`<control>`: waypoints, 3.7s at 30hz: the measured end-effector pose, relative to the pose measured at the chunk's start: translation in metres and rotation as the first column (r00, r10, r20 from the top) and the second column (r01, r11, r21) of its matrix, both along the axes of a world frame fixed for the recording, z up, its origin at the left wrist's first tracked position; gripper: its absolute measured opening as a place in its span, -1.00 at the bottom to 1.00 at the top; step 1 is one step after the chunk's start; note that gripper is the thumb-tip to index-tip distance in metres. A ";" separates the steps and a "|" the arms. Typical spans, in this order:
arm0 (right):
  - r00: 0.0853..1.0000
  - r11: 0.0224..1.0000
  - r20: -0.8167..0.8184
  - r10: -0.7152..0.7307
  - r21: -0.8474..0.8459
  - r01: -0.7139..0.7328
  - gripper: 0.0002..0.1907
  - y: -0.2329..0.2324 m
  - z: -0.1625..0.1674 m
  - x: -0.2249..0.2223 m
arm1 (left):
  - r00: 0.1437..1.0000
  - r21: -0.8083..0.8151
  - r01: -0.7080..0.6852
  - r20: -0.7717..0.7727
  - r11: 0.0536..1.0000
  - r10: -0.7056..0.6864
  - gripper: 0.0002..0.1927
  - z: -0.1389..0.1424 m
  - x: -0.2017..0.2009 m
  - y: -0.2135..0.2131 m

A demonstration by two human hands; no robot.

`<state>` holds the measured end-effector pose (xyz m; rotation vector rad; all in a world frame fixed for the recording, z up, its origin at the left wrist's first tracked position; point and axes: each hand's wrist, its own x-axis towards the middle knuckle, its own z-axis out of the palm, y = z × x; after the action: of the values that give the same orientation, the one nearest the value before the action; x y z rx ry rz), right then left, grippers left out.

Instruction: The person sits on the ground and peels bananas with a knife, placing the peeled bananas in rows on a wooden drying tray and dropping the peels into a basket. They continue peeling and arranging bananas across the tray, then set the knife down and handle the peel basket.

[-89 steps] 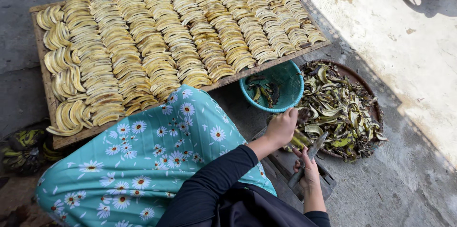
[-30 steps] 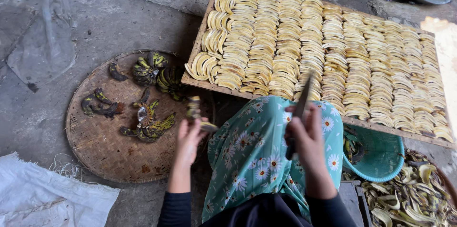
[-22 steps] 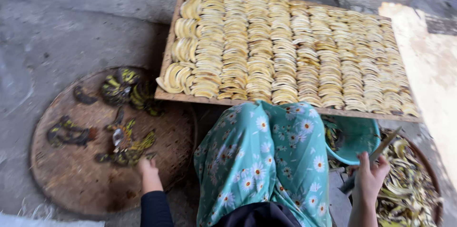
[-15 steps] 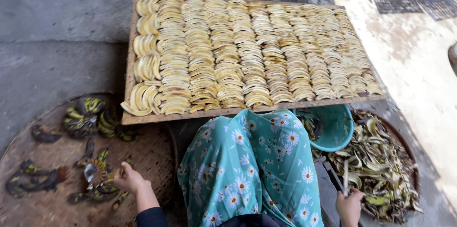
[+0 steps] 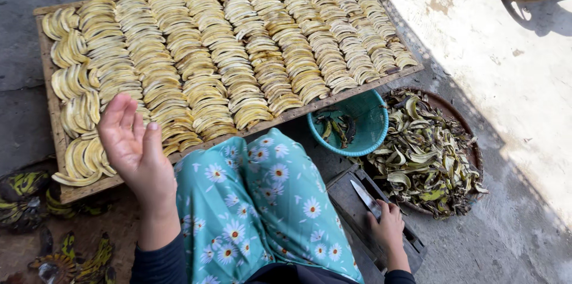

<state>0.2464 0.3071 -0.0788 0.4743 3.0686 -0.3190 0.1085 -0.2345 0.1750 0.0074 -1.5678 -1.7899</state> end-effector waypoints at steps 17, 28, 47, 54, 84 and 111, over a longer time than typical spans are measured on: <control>0.933 0.970 0.345 -0.105 -0.170 0.172 -0.08 -0.086 -0.071 -0.340 | 0.847 0.765 0.036 0.318 0.643 -0.426 -0.58 -0.036 -0.085 0.011; 0.826 0.876 0.421 -0.376 -0.129 0.465 0.11 -0.101 -0.117 -0.335 | 0.851 0.739 -0.068 0.393 0.671 -0.347 -0.66 -0.051 -0.084 -0.018; 0.725 0.707 0.347 -0.595 -0.202 0.678 -0.14 -0.037 -0.120 -0.350 | 0.805 0.693 -0.106 0.481 0.713 -0.348 -0.71 -0.067 -0.071 -0.042; 0.765 0.756 0.351 -0.540 -0.198 0.624 -0.02 -0.049 -0.139 -0.354 | 0.807 0.691 -0.094 0.474 0.717 -0.351 -0.69 -0.077 -0.062 -0.062; 0.706 0.855 0.482 0.519 -0.302 -0.422 0.18 -0.052 -0.114 -0.391 | 0.768 0.636 -0.144 0.555 0.758 -0.319 -0.71 -0.075 -0.052 -0.068; 0.936 0.157 0.342 0.080 -0.932 0.327 -0.54 -0.012 0.021 -0.242 | 0.780 0.114 0.371 0.501 0.922 -0.375 -0.37 -0.076 -0.061 0.097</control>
<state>0.0044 0.2950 -0.0579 0.5556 1.7711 -1.8658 0.0473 -0.1379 0.0987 0.2118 -2.0519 -2.2359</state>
